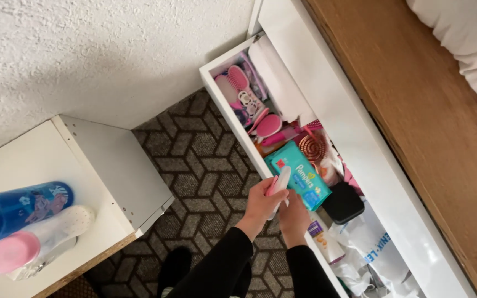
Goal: The person picks up two hairbrushes from a shelf and places them into a drawer. They then pick up a white tube, open the drawer again, and place the tube inside. Finally, they pick up a pink headband and place it into a basket filled with baby items.
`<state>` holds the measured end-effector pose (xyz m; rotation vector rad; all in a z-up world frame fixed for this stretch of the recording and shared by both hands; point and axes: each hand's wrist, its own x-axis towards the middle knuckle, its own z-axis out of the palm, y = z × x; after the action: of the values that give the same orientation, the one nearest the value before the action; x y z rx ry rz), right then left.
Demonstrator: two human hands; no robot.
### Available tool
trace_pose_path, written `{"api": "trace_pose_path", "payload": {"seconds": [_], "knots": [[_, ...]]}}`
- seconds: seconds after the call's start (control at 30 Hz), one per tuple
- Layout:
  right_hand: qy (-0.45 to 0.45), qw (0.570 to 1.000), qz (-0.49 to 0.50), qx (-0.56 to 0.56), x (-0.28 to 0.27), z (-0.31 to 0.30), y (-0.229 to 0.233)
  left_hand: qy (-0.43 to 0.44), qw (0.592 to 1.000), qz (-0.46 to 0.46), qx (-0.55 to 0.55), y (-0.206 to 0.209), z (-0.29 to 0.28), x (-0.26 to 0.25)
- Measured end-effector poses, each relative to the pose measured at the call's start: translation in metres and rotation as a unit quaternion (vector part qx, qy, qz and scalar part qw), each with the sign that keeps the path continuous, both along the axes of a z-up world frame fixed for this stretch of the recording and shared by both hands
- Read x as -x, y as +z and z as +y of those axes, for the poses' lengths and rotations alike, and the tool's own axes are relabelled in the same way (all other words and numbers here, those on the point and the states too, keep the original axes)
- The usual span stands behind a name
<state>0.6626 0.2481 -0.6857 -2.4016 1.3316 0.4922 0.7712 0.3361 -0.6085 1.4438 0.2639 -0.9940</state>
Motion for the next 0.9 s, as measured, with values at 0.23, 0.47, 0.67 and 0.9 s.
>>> {"api": "trace_pose_path", "payload": {"seconds": [0.23,0.47,0.67,0.9], "knots": [[-0.009,0.998,-0.036,-0.059,0.008,0.044,0.01,0.018,1.0,0.013,0.002,-0.02,0.014,0.01],[-0.15,0.929,-0.301,-0.152,0.019,0.068,0.013,-0.009,0.997,-0.03,-0.074,-0.034,0.021,0.022],[-0.186,0.864,-0.429,-0.19,0.006,0.087,0.073,0.001,0.991,-0.072,-0.109,-0.02,0.025,0.027],[-0.196,0.86,-0.441,-0.169,0.031,0.09,0.057,0.049,0.993,0.093,-0.057,0.047,0.02,0.029]]}}
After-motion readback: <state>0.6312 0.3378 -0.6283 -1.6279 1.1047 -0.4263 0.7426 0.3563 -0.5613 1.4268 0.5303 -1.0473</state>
